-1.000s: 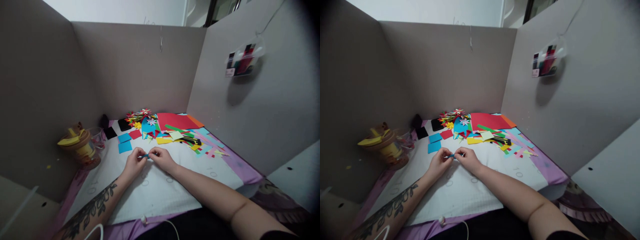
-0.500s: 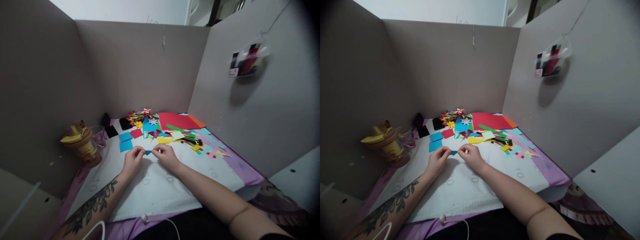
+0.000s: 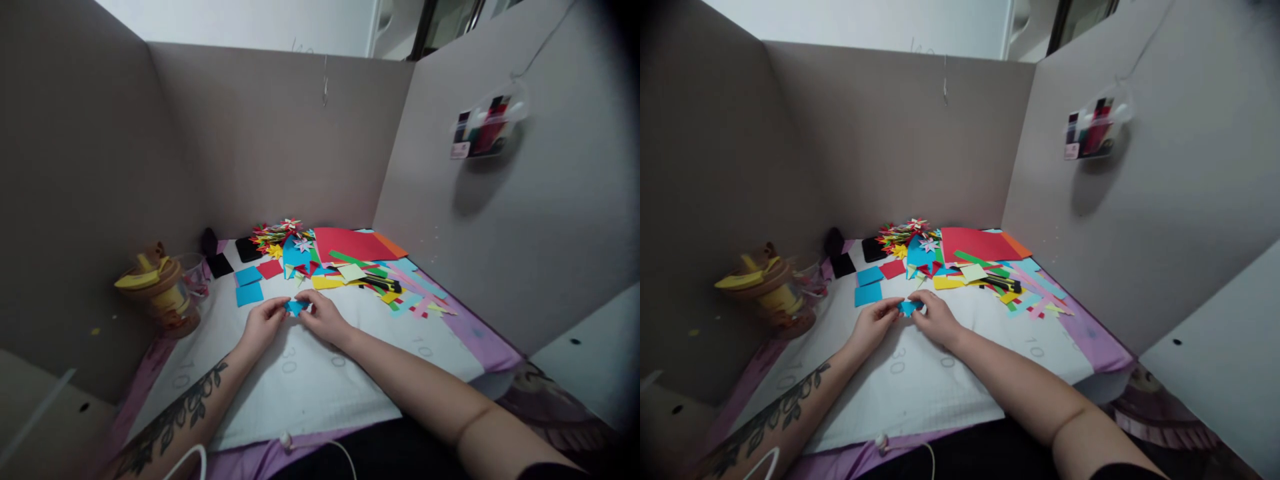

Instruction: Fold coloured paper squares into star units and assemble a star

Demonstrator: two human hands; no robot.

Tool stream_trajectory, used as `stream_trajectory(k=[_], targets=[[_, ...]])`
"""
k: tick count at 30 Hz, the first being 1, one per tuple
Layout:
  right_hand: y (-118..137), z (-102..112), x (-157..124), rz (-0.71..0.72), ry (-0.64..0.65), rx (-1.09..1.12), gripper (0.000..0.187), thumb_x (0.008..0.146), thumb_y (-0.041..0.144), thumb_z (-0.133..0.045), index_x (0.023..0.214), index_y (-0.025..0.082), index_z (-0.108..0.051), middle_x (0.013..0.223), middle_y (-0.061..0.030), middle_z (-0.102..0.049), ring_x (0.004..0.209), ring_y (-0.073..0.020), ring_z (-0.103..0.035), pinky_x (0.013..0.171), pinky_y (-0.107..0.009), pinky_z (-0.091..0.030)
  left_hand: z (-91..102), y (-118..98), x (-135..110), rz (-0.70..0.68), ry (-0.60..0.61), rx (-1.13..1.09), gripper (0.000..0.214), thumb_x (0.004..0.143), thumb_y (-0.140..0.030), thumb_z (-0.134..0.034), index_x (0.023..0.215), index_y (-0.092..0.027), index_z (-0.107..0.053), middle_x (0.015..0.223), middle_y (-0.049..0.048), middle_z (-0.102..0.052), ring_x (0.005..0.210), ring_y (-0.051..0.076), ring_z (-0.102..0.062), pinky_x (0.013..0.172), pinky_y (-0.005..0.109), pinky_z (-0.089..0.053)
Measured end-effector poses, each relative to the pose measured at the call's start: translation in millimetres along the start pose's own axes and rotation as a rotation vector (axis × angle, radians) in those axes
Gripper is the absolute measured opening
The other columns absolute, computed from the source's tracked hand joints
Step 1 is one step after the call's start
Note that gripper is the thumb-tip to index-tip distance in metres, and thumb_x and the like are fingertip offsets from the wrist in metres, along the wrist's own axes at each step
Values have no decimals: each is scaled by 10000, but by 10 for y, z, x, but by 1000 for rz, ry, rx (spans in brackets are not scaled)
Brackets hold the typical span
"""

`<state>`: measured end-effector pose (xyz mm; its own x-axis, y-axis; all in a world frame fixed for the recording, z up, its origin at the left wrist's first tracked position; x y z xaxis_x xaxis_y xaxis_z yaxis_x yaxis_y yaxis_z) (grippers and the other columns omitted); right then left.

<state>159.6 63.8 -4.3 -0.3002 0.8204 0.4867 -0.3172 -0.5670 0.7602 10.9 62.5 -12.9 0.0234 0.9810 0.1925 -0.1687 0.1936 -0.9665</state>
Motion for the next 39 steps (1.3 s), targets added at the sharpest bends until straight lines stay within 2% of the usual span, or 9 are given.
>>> stream_trajectory(k=[3,6,11,19,24,27,31,34,39], targets=[[-106,35,7,-102,-19,61,203,750,169,-492,920,190,-600,822,-13,-613,730,-133,-551,625,-238,-420,23,-2,15,-74,16,92,248,690,-231,-548,858,-193,-727,773,42,-673,701,162,-591,677,275,-476],[-184,38,4,-166,-18,136,206,748,177,-481,909,184,-609,730,9,-588,660,-121,-530,616,-239,-425,49,19,30,-98,10,141,262,702,-217,-532,868,-195,-734,681,29,-640,667,155,-566,652,261,-455],[-194,4,-6,-140,3,183,352,696,110,-463,1011,195,-596,826,-1,-610,693,-121,-544,646,-243,-441,38,31,13,-48,8,123,295,721,-223,-518,933,-181,-718,687,28,-662,613,149,-564,598,253,-449],[-149,21,10,-116,-9,150,192,777,211,-525,916,200,-657,869,-26,-662,780,-152,-593,709,-267,-452,-55,-131,-67,-157,86,195,292,707,-231,-587,972,-205,-705,994,67,-695,893,219,-623,794,327,-477],[-158,50,2,-171,-31,156,139,785,291,-558,775,180,-640,730,-7,-629,691,-138,-566,636,-242,-431,-124,-82,-105,-75,167,243,239,748,-270,-551,900,-186,-715,832,37,-719,741,190,-634,683,275,-474],[-196,33,6,-242,-34,299,229,789,383,-559,717,168,-597,641,7,-579,598,-117,-525,553,-220,-412,-88,-37,-89,-4,119,238,245,757,-321,-540,817,-152,-707,645,19,-680,573,157,-586,543,239,-428],[-303,-101,-19,-509,25,656,328,787,494,-532,745,168,-538,623,4,-581,502,-107,-541,463,-211,-420,-10,7,-49,46,19,202,275,750,-338,-546,842,-129,-699,645,25,-678,555,147,-577,517,225,-409],[-331,-197,-56,-670,52,898,297,733,442,-620,809,169,-528,708,-9,-618,557,-118,-610,495,-209,-469,7,14,-38,44,-14,189,309,746,-347,-551,901,-126,-700,707,41,-699,604,158,-599,543,229,-427],[-365,-222,-68,-704,19,1076,261,656,314,-722,759,158,-540,649,5,-611,558,-83,-604,506,-152,-466,-19,14,-45,50,-3,208,328,743,-352,-550,925,-129,-705,723,45,-704,605,158,-590,538,226,-421]])
Point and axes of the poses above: each hand's wrist, its own x-axis towards the middle knuckle, its own z-axis out of the back of the hand, y = z × x, the point moved 6 cm from there along x, towards the middle knuckle
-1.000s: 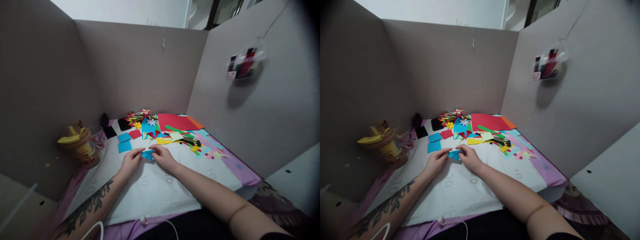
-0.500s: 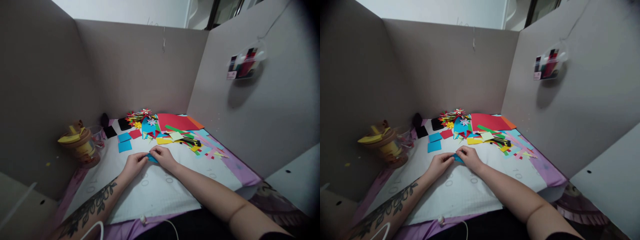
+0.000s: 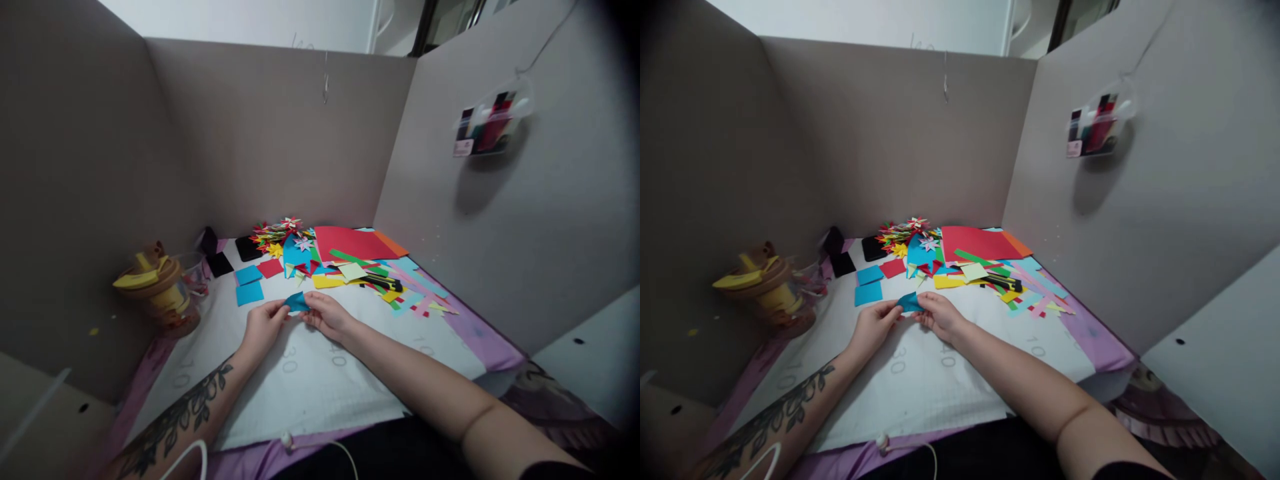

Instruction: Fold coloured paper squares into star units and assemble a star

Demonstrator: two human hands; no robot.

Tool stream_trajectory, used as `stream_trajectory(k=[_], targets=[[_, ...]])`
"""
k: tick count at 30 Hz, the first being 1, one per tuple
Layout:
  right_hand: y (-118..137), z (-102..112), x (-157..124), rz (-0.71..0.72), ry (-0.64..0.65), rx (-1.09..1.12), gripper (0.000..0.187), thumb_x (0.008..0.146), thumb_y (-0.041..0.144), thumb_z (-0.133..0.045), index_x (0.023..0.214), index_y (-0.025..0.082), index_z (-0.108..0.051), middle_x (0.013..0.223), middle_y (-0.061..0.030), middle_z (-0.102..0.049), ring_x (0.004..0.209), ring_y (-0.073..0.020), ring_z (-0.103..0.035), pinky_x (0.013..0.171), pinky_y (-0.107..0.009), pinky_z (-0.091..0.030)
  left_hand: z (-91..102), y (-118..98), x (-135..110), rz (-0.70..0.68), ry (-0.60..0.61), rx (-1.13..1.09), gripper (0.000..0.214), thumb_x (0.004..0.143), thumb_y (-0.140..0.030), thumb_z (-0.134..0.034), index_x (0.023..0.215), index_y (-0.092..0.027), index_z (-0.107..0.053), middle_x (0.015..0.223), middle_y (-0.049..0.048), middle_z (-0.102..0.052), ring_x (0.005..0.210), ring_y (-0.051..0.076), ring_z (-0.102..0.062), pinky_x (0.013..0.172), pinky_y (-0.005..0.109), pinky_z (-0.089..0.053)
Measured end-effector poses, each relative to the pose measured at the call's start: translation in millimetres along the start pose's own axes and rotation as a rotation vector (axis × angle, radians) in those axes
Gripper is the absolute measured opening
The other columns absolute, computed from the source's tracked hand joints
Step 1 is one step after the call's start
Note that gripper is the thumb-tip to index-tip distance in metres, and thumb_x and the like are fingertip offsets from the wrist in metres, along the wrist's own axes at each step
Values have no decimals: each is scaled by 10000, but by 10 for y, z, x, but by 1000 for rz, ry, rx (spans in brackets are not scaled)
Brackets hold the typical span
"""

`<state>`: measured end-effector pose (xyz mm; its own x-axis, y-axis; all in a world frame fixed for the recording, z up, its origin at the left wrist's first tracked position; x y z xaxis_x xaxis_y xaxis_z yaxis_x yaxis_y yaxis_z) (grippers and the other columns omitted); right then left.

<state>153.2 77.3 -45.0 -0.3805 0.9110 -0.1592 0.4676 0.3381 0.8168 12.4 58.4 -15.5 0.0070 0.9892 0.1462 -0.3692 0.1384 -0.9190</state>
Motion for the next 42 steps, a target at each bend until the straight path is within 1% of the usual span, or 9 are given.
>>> stream_trajectory(k=[5,9,14,18,22,27,32,37,42], targets=[[6,50,24,20,-21,29,275,621,263,-752,765,152,-547,616,10,-609,535,-73,-594,494,-137,-451,-39,14,-9,0,50,-4,338,742,-358,-548,947,-141,-707,681,21,-690,543,133,-547,512,213,-398],[26,62,25,7,-42,66,262,599,208,-755,757,150,-555,596,25,-591,511,-65,-580,477,-132,-441,-73,38,-12,5,93,-17,339,746,-362,-546,948,-142,-707,647,11,-674,500,115,-513,497,208,-392],[30,53,19,6,-32,33,231,594,176,-750,756,146,-589,603,28,-580,505,-59,-557,477,-146,-431,-90,54,-8,26,98,-24,342,744,-361,-556,952,-135,-708,628,14,-667,491,111,-511,488,204,-391],[26,35,22,69,10,-118,240,574,196,-762,750,145,-608,665,22,-599,539,-63,-553,530,-179,-440,-94,17,-23,-9,104,2,332,750,-350,-552,976,-163,-708,686,18,-693,532,124,-542,513,208,-411],[89,23,11,188,29,-373,194,642,270,-711,760,146,-619,639,27,-593,490,-60,-501,496,-194,-392,-91,-23,-34,-49,132,-8,343,756,-367,-549,988,-168,-703,732,26,-707,579,142,-574,542,218,-435],[218,-13,-49,295,27,-638,99,700,245,-620,732,152,-607,598,38,-561,515,-84,-496,515,-211,-389,-86,-13,-23,-5,152,-73,385,789,-439,-503,929,-135,-692,695,44,-694,575,140,-577,528,213,-432],[307,-88,-113,439,61,-912,73,728,195,-568,759,156,-622,692,11,-600,644,-110,-532,612,-222,-411,-111,26,-16,23,159,-135,343,738,-434,-575,856,-126,-668,693,43,-684,606,144,-600,566,218,-451],[320,-110,-132,516,99,-1027,94,763,188,-538,771,167,-629,712,4,-605,671,-118,-532,626,-225,-406,-132,30,-23,20,178,-148,310,716,-404,-597,843,-128,-658,681,39,-679,584,136,-592,553,217,-443],[347,-145,-168,599,131,-1107,97,737,128,-531,718,176,-614,707,8,-584,677,-118,-525,613,-218,-394,-145,-57,-55,-6,223,-96,279,703,-380,-598,808,-132,-671,675,37,-679,575,131,-577,552,217,-432]])
Point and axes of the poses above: each hand's wrist, its own x-axis towards the middle knuckle, its own z-axis out of the back of the hand, y = z × x, the point moved 6 cm from there along x, towards the middle knuckle
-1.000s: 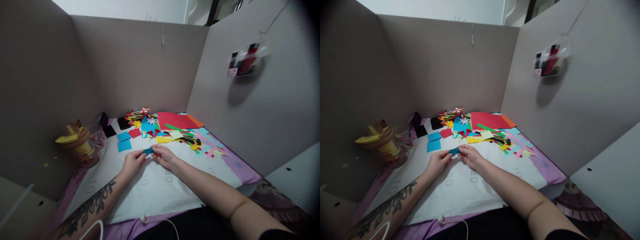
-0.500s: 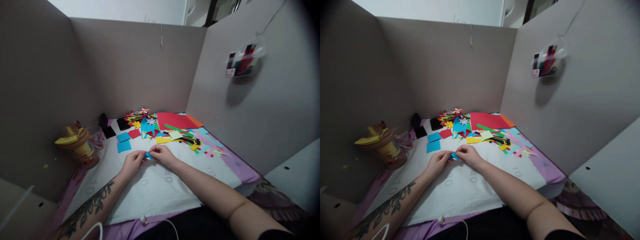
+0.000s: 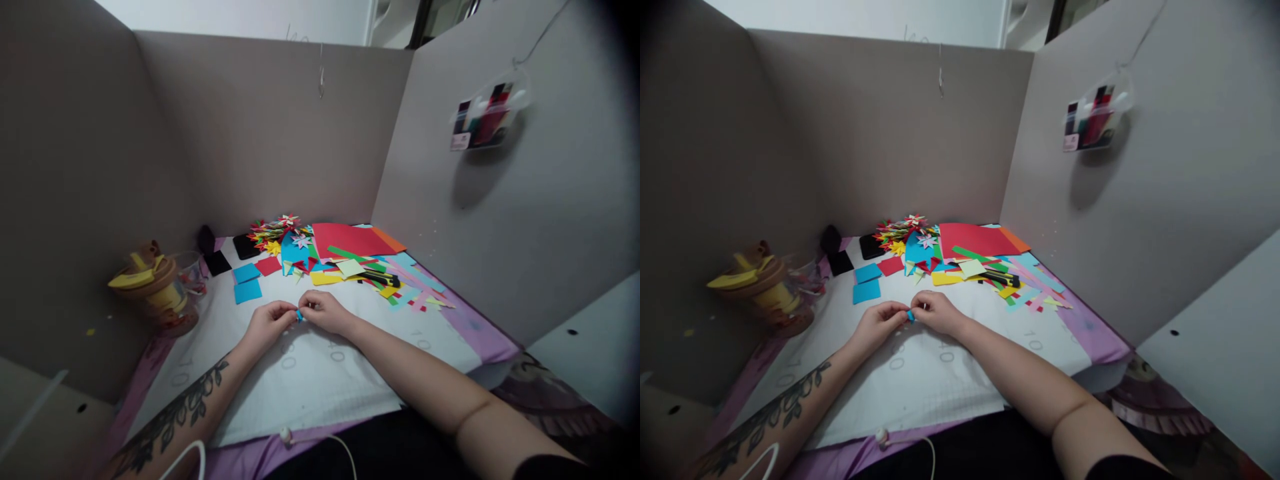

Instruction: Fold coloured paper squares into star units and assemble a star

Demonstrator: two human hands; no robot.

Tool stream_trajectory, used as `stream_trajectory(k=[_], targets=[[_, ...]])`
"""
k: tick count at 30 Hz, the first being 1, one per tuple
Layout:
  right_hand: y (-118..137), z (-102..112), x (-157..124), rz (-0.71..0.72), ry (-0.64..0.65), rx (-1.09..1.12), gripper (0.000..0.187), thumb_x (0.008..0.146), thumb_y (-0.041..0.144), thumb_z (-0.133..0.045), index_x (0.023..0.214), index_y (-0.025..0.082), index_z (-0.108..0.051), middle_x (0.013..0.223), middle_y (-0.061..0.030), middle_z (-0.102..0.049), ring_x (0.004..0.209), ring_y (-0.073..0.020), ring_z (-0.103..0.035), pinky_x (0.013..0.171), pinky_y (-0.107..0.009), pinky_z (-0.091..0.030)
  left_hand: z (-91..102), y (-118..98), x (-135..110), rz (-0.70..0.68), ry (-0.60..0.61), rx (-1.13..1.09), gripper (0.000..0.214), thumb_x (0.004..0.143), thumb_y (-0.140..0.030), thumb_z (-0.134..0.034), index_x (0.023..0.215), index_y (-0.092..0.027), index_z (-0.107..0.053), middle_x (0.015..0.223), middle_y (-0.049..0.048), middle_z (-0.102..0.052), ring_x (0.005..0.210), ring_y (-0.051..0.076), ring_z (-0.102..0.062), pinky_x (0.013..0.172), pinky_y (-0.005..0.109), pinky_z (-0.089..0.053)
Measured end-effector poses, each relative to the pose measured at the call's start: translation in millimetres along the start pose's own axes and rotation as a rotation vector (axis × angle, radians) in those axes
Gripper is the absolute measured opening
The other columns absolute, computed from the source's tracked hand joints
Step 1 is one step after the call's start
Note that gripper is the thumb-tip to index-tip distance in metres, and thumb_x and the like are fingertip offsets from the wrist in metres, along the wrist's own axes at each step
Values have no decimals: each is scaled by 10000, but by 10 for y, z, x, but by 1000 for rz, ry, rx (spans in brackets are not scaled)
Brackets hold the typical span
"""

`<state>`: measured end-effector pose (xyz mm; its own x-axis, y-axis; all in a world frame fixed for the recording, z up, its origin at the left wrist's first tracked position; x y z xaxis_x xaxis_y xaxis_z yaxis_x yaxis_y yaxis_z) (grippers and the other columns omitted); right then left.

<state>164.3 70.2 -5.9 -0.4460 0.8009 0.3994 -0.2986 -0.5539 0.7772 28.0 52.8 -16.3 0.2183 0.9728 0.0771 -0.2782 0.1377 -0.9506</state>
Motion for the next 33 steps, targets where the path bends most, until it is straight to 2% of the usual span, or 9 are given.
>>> stream_trajectory(k=[6,13,18,22,24,28,33], targets=[[65,4,-17,79,20,-3,86,749,138,-534,733,178,-609,726,0,-581,694,-122,-530,636,-223,-406,34,-21,-9,-7,-31,49,271,681,-378,-608,751,-127,-680,630,29,-662,551,127,-556,521,212,-409],[140,-37,-39,165,71,-61,109,714,94,-524,708,174,-598,706,2,-574,673,-118,-525,647,-227,-406,31,-49,-27,-45,-3,148,233,689,-348,-585,688,-141,-691,625,22,-665,572,132,-552,538,210,-405],[143,-36,-32,148,80,-61,109,716,98,-517,678,179,-580,696,4,-562,666,-120,-514,646,-230,-404,5,-84,-26,-48,62,142,248,718,-346,-551,703,-144,-695,620,20,-654,572,130,-545,537,206,-404],[123,-11,-30,106,13,-45,75,716,113,-531,701,185,-549,683,14,-532,642,-117,-493,607,-225,-395,1,-83,-24,-44,71,129,244,727,-345,-547,716,-146,-688,629,20,-653,570,127,-542,538,205,-405],[137,1,-31,120,-31,-53,80,708,108,-540,708,189,-541,697,10,-526,669,-125,-494,628,-237,-403,13,-69,-19,-58,38,129,248,735,-355,-549,718,-147,-683,630,22,-652,573,128,-545,542,207,-409],[203,7,-36,205,-69,-64,116,729,98,-526,750,194,-590,848,-41,-575,853,-167,-530,798,-311,-423,62,1,-1,-65,-72,90,289,753,-402,-550,768,-144,-679,660,32,-667,590,139,-569,542,211,-425],[203,17,-47,198,-110,-110,123,771,161,-555,845,203,-644,979,-74,-587,958,-194,-526,876,-366,-412,110,32,-8,-51,-178,108,290,749,-397,-564,781,-140,-693,695,44,-690,609,149,-589,543,215,-432]])
Point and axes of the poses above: each hand's wrist, its own x-axis towards the middle knuckle, its own z-axis out of the back of the hand, y = z × x, the point moved 6 cm from there along x, towards the middle knuckle
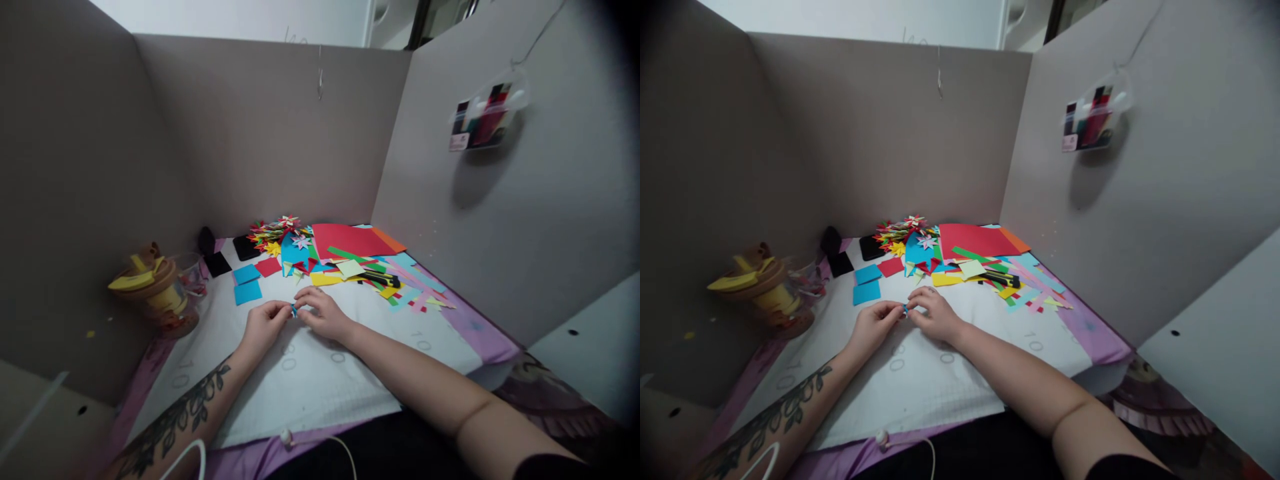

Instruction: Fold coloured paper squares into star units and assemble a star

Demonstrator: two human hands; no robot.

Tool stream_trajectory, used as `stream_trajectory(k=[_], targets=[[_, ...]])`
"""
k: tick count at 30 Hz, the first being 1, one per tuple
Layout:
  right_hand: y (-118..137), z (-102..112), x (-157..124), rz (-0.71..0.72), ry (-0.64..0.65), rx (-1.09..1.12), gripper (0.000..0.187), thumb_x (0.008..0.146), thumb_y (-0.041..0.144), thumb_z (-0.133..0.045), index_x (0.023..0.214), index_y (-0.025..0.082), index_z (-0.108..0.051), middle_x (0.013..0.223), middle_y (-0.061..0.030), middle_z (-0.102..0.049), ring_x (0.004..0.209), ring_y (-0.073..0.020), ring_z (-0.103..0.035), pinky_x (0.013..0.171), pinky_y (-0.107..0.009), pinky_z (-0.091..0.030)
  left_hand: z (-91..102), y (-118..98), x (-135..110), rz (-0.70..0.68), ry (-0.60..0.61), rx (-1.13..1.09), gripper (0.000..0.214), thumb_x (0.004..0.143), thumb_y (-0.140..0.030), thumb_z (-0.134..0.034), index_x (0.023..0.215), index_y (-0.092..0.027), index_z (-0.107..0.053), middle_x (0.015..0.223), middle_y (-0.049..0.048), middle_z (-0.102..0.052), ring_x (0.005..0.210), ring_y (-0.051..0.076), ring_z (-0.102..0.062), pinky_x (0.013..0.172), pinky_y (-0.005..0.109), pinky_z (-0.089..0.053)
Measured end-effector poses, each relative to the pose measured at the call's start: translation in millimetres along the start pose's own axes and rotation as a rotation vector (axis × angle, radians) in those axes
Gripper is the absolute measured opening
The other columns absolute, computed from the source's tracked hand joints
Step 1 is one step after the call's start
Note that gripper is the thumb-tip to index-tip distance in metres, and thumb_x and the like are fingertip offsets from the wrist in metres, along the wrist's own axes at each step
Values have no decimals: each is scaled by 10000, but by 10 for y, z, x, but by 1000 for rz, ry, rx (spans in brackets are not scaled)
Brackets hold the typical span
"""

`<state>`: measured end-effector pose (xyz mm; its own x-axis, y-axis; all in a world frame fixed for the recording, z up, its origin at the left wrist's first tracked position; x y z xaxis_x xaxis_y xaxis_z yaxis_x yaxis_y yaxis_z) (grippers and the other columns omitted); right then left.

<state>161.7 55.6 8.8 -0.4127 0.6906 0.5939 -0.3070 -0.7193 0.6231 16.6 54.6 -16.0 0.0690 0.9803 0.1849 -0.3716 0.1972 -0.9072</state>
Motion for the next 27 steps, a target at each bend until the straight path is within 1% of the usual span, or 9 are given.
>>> stream_trajectory(k=[3,11,15,18,24,27], targets=[[0,-6,-17,13,-29,-71,98,760,183,-594,833,211,-654,981,-75,-591,966,-204,-517,868,-376,-416,2,-37,-20,4,-11,33,286,757,-379,-553,803,-142,-707,712,48,-703,621,158,-603,546,222,-437],[17,-57,-45,11,-21,-169,157,812,160,-528,856,220,-666,1024,-93,-614,974,-234,-489,881,-439,-390,-6,-111,-44,-37,-24,56,262,758,-342,-553,843,-160,-721,844,54,-728,757,197,-652,687,269,-495],[40,-49,-37,26,-58,-197,157,789,131,-531,760,220,-657,980,-74,-619,943,-217,-501,848,-396,-413,-23,-117,-45,-65,-18,69,254,755,-335,-563,858,-162,-719,861,54,-727,770,198,-654,707,271,-493],[21,-41,-31,15,-94,-165,140,760,123,-550,699,208,-642,955,-63,-608,928,-200,-508,827,-362,-423,-30,-141,-58,-101,-4,97,248,770,-335,-550,856,-170,-715,849,46,-724,742,184,-644,688,259,-482],[-17,-46,-8,-56,-83,-75,118,754,131,-550,694,197,-628,929,-52,-606,925,-183,-529,846,-335,-409,-2,-178,-61,-137,-16,168,252,807,-335,-506,825,-166,-692,797,33,-707,700,159,-615,655,240,-455],[-58,-38,-3,-156,-92,22,91,731,121,-547,695,188,-599,795,-23,-610,794,-156,-559,751,-284,-432,-1,-191,-53,-146,-32,166,244,808,-326,-499,805,-159,-677,786,33,-696,699,154,-605,644,231,-448]])
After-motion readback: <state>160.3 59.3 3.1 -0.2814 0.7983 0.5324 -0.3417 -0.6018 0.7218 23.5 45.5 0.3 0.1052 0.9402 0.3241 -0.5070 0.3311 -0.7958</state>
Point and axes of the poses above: each hand's wrist, its own x-axis towards the middle knuckle, its own z-axis out of the back of the hand, y = z × x, the point moved 6 cm from there along x, towards the middle knuckle
